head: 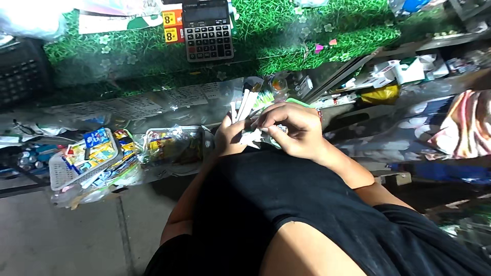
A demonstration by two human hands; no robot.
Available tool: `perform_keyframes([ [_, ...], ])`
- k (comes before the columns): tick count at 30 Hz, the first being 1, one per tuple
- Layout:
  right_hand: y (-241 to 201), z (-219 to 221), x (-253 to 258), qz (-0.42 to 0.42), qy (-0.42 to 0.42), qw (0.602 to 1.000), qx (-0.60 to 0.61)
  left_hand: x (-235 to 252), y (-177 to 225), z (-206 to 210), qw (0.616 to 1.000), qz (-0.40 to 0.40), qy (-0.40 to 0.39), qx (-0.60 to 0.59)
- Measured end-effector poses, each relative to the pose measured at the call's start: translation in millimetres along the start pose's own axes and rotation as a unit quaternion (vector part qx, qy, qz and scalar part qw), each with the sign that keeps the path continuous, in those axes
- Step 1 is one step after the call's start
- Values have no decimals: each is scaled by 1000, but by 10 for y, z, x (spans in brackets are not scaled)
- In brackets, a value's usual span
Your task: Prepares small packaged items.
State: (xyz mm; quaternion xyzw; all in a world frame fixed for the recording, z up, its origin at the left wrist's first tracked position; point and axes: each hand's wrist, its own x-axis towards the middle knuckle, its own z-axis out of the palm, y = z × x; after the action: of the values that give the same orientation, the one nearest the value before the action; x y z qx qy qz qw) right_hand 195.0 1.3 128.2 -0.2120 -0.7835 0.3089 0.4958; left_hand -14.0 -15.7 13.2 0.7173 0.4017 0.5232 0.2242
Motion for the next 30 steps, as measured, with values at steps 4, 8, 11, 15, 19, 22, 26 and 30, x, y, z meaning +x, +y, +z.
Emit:
perform_keyframes([
  [4, -9, -90, -9, -61, 4, 998, -33, 213, 133, 34, 997, 41, 67, 10],
  [8, 35, -156, -35, -114, -3, 988, -102, 307, 163, 19, 994, 58, 91, 27],
  [11, 35, -161, -34, -130, -14, 981, -143, 311, 166, 6, 994, 59, 85, 26],
  [15, 42, -171, -34, -146, -40, 973, -173, 329, 181, -5, 994, 78, 79, 12],
  [19, 57, -178, -20, -150, -59, 966, -201, 328, 203, -17, 993, 88, 79, 29],
  [22, 40, -182, -28, -162, -67, 963, -207, 318, 201, -25, 992, 92, 81, 34],
  [26, 0, -164, -2, -180, -83, 958, -207, 293, 177, -16, 992, 91, 82, 15],
  [30, -3, -169, 39, -186, -101, 952, -220, 289, 229, -21, 993, 74, 86, 24],
])
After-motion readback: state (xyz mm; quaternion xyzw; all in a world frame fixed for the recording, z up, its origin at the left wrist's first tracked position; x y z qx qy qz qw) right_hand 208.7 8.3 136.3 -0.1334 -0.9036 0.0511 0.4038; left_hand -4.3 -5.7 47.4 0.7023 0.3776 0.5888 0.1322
